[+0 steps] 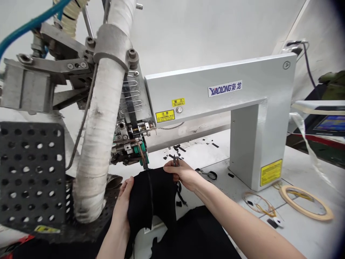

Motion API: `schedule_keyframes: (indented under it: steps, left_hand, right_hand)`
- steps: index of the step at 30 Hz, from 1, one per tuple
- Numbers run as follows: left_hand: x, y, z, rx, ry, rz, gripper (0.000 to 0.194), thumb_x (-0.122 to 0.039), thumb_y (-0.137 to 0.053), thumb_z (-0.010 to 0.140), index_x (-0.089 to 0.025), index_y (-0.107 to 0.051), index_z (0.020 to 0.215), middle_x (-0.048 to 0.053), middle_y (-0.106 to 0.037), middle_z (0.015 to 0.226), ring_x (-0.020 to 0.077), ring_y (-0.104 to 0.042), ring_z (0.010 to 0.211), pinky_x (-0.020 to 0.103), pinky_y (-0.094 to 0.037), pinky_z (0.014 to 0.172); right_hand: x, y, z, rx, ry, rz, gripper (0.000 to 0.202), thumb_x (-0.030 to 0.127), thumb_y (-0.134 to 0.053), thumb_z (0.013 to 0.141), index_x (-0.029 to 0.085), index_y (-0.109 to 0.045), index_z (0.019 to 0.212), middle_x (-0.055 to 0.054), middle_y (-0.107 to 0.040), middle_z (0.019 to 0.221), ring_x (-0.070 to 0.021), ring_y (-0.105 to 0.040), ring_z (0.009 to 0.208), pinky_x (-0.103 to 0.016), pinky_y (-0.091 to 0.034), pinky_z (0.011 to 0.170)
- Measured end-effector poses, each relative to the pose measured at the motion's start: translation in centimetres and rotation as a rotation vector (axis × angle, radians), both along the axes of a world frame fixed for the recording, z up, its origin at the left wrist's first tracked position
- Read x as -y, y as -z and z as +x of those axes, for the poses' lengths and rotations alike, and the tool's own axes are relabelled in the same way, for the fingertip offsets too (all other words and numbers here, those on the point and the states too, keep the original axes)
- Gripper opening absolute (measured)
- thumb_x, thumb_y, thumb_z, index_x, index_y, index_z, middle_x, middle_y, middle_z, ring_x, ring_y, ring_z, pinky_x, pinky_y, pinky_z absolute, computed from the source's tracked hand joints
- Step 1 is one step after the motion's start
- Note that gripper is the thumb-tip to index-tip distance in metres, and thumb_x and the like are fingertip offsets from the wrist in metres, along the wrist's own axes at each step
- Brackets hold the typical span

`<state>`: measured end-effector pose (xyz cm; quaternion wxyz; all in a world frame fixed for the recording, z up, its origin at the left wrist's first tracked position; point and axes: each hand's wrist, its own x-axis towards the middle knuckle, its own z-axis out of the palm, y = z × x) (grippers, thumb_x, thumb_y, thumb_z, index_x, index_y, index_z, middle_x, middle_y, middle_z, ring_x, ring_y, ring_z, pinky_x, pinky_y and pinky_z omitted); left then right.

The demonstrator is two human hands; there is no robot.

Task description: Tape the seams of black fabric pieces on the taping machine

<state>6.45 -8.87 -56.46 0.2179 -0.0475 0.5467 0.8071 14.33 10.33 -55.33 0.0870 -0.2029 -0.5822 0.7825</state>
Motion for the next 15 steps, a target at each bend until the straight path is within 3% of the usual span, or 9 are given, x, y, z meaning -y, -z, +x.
schedule_keyframes:
  steps: [7, 11, 15]
  left_hand:
    - [-0.2, -0.3, -1.0, -0.033, -0.15, -0.052, 0.029, -0.037, -0.081, 0.057, -0.018, -0.06, 0.065, -0.005, -0.062, 0.057, 0.0081, -0.057, 0.052, 0.017, -0.045, 0.053]
    - [-0.2, -0.4, -1.5, -0.107, -0.105, -0.07, 0.037, -0.045, -0.081, 0.054, -0.018, -0.06, 0.067, -0.005, -0.058, 0.052, 0.0082, -0.053, 0.047, 0.018, -0.042, 0.046]
    - [-0.2, -1.0, -0.9, -0.104, -0.111, -0.08, 0.028, -0.042, -0.075, 0.065, -0.019, -0.06, 0.07, -0.003, -0.061, 0.06, 0.0096, -0.057, 0.053, 0.019, -0.046, 0.05]
  right_hand:
    - [-0.1, -1.2, -0.7, -0.026, 0.004, -0.018, 0.031, 0.037, -0.076, 0.06, 0.016, -0.055, 0.069, 0.005, -0.042, 0.056, -0.0055, -0.031, 0.046, -0.024, -0.021, 0.045]
    - [0.1, -1.8, -1.0, -0.028, 0.001, -0.009, 0.03, 0.038, -0.074, 0.062, 0.016, -0.055, 0.069, 0.005, -0.042, 0.055, -0.0056, -0.032, 0.046, -0.023, -0.021, 0.044]
    - [-0.1, -1.9, -1.2, -0.014, -0.038, 0.044, 0.032, 0.041, -0.075, 0.061, 0.015, -0.057, 0.07, 0.005, -0.043, 0.055, -0.006, -0.034, 0.047, -0.023, -0.022, 0.044]
